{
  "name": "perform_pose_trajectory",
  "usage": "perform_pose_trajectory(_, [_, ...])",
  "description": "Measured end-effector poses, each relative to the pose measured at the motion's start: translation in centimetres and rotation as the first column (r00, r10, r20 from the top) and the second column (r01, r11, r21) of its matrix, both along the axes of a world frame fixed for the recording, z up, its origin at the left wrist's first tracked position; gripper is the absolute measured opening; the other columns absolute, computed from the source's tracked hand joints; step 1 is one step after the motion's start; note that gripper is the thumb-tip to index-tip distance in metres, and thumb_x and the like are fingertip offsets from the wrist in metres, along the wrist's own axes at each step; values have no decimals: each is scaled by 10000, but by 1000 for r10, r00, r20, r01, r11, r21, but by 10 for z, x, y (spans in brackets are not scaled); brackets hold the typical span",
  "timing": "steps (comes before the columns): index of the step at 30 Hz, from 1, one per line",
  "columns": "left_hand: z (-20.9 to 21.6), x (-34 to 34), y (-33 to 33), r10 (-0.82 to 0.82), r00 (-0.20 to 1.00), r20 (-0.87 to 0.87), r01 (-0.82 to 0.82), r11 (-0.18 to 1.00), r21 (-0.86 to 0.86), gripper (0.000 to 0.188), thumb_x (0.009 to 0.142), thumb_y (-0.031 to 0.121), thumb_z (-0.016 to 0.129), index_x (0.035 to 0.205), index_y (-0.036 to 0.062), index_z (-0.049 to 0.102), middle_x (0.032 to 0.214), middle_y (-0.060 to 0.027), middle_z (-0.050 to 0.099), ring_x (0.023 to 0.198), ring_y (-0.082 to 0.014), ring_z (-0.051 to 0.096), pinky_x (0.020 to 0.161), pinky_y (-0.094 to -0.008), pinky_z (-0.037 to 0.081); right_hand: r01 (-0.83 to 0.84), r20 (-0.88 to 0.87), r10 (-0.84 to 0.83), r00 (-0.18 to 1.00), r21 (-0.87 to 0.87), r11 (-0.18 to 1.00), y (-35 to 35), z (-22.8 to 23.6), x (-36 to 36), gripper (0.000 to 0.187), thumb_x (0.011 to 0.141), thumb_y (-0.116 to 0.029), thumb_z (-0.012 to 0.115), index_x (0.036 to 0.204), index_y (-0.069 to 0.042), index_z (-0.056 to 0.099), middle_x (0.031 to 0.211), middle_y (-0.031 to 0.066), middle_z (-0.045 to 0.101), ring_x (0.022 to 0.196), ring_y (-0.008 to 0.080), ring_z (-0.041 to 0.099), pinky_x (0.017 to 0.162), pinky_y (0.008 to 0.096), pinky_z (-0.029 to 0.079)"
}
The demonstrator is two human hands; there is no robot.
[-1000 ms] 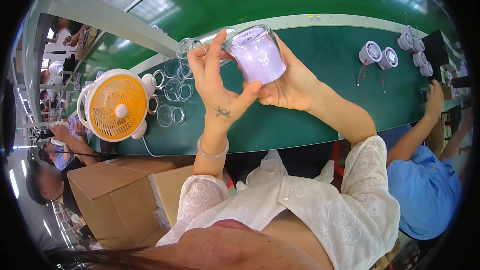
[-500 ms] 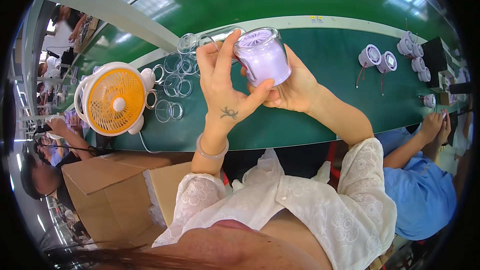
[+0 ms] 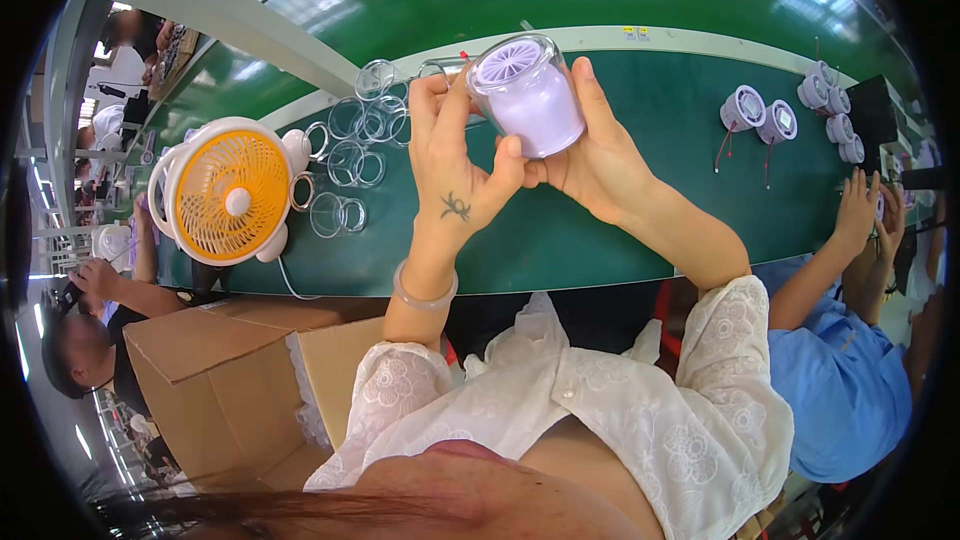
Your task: Assembling small electronic components by inserting a purple device into clear plastic containers.
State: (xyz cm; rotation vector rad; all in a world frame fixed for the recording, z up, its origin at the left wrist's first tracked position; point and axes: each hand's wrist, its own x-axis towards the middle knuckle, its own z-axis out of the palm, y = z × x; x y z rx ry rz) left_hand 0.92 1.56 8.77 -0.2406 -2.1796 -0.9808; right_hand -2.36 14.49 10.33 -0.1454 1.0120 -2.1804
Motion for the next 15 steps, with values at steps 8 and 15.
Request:
perform_pose_trajectory(8, [-16, -8, -2, -10, 999, 38, 9, 1000, 21, 516, 587, 237, 614, 1004, -40, 487, 839, -112, 401, 618, -186, 481, 569, -304, 398, 15, -179, 5, 984, 111, 994, 5, -14, -10, 548, 842, -534, 232, 1105, -90, 417, 972, 33, 504, 770, 95, 485, 581, 236, 400])
perform_pose_trajectory(15, [-27, -12, -5, -14, 997, 79, 10, 999, 46, 450, 625, 215, 608, 981, -36, 493, 850, -113, 408, 639, -187, 486, 574, -299, 400, 97, -135, -75, 988, 168, 981, -3, -21, -15, 459, 847, -494, 310, 1053, -96, 409, 947, 11, 476, 784, 85, 445, 583, 232, 365])
